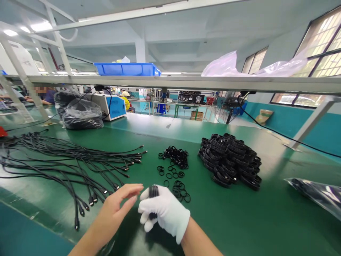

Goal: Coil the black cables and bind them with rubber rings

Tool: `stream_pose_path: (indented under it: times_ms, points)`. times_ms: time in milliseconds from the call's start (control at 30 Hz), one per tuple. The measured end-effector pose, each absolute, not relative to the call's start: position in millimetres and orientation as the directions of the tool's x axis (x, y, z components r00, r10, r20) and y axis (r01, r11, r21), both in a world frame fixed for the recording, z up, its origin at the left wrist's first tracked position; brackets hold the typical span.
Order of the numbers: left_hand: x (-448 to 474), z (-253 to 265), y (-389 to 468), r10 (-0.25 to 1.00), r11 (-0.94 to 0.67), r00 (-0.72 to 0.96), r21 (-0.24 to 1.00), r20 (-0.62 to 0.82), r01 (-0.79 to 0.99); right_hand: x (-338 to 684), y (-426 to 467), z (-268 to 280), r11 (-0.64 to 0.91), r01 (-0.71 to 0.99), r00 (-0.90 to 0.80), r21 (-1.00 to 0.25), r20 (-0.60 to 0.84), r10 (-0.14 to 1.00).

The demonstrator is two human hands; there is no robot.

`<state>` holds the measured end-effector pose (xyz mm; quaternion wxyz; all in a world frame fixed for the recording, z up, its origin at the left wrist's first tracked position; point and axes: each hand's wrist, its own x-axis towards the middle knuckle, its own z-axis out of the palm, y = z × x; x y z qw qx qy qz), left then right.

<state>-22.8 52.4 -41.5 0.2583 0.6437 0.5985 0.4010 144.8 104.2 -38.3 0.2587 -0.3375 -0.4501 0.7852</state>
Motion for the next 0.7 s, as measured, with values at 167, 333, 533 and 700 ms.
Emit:
stream_pose_path:
  times_ms: [167,333,533,700]
  points:
    - [-28.4,-41.7,83.9,0.99,-0.058,-0.044,0.657,0.137,0.752,174.9,124.9,-10.8,-0.235,-0.381,-0.352,-0.894,-0.095,0.931]
    - [4.8,-60.8,117.6,0.995,-0.101,0.065,0.648,0.08,0.755,183.7,131.0,-18.7,-0.158,-0.421,-0.251,-0.893,-0.053,0.967]
    - [34.2,-83.9,145.9,0.997,-0.065,0.068,0.753,0.028,0.655,177.0,129.8,-44.4,-0.141,-0.237,-0.218,-0.961,-0.089,0.972]
    - [26.0,-75.5,134.9,0.996,0.057,0.041,0.92,-0.079,0.388,172.4,134.0,-53.1,-0.112,-0.099,-0.129,-0.989,-0.099,0.987]
